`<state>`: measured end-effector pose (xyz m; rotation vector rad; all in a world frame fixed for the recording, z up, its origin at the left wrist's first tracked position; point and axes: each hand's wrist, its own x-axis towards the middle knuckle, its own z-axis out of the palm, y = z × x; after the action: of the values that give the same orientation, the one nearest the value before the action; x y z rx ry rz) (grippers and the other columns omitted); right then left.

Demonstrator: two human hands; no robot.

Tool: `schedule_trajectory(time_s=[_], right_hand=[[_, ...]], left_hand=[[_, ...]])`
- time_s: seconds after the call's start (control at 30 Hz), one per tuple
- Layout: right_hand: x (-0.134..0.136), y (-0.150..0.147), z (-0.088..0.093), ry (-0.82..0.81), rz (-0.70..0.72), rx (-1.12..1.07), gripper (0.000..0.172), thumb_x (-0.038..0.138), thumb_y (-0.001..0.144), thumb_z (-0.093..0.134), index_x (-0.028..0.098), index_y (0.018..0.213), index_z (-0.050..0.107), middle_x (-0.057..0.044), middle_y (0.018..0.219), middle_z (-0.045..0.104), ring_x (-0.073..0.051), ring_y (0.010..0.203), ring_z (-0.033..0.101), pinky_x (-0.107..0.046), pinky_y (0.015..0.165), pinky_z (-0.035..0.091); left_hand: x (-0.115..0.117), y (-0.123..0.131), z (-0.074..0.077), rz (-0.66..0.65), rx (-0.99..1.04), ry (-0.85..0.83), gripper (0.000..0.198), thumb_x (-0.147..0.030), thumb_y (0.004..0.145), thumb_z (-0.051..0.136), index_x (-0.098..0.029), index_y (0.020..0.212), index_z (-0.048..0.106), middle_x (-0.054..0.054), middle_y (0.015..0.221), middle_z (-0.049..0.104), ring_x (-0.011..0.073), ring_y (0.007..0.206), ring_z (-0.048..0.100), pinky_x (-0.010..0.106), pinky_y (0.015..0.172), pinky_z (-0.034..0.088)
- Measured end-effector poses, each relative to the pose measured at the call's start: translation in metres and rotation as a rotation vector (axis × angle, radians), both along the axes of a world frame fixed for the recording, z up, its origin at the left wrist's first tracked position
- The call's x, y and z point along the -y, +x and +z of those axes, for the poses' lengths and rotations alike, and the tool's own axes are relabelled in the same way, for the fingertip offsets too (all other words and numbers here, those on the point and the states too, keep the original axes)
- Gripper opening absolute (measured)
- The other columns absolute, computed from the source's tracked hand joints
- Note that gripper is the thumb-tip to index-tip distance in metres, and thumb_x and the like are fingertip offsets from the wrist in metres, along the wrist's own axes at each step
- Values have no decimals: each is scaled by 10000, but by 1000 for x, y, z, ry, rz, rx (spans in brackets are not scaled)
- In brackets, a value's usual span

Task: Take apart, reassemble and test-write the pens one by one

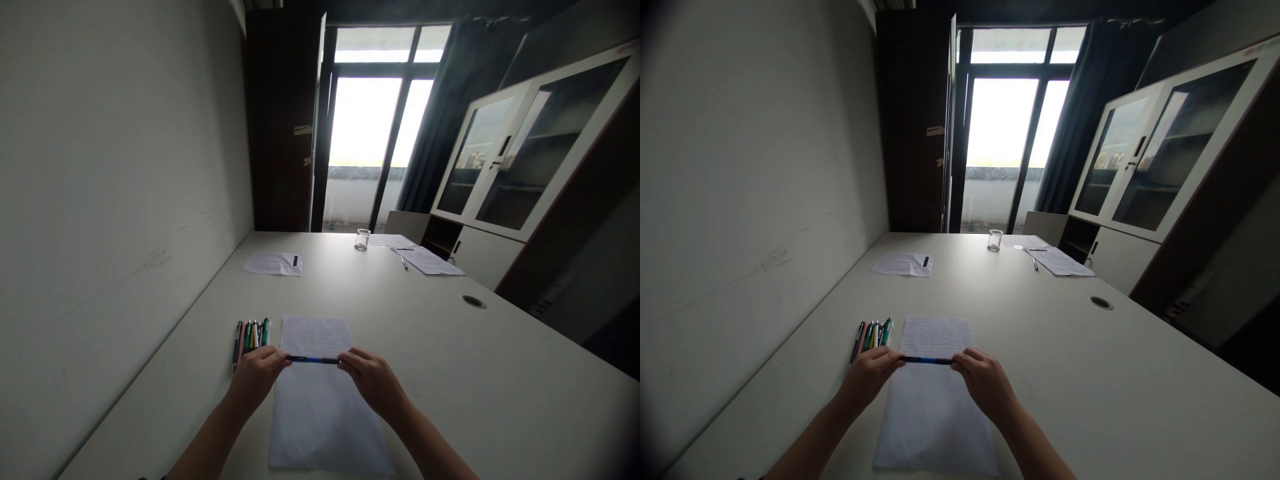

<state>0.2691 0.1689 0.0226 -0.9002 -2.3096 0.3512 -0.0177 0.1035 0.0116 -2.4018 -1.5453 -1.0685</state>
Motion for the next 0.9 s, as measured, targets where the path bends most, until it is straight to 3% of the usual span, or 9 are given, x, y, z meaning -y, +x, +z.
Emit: schedule_trajectory(time_s=[0.9], right_hand=[[-2, 0, -2, 50, 58, -99, 180, 302, 972, 557, 218, 1044, 699, -71, 906, 697, -186, 790, 663, -306, 712, 551]], left_hand=[[2, 2, 2, -18, 41, 1, 162, -208, 945, 591, -179, 1076, 682, 72, 846, 734, 188, 741, 704, 289, 648, 584]])
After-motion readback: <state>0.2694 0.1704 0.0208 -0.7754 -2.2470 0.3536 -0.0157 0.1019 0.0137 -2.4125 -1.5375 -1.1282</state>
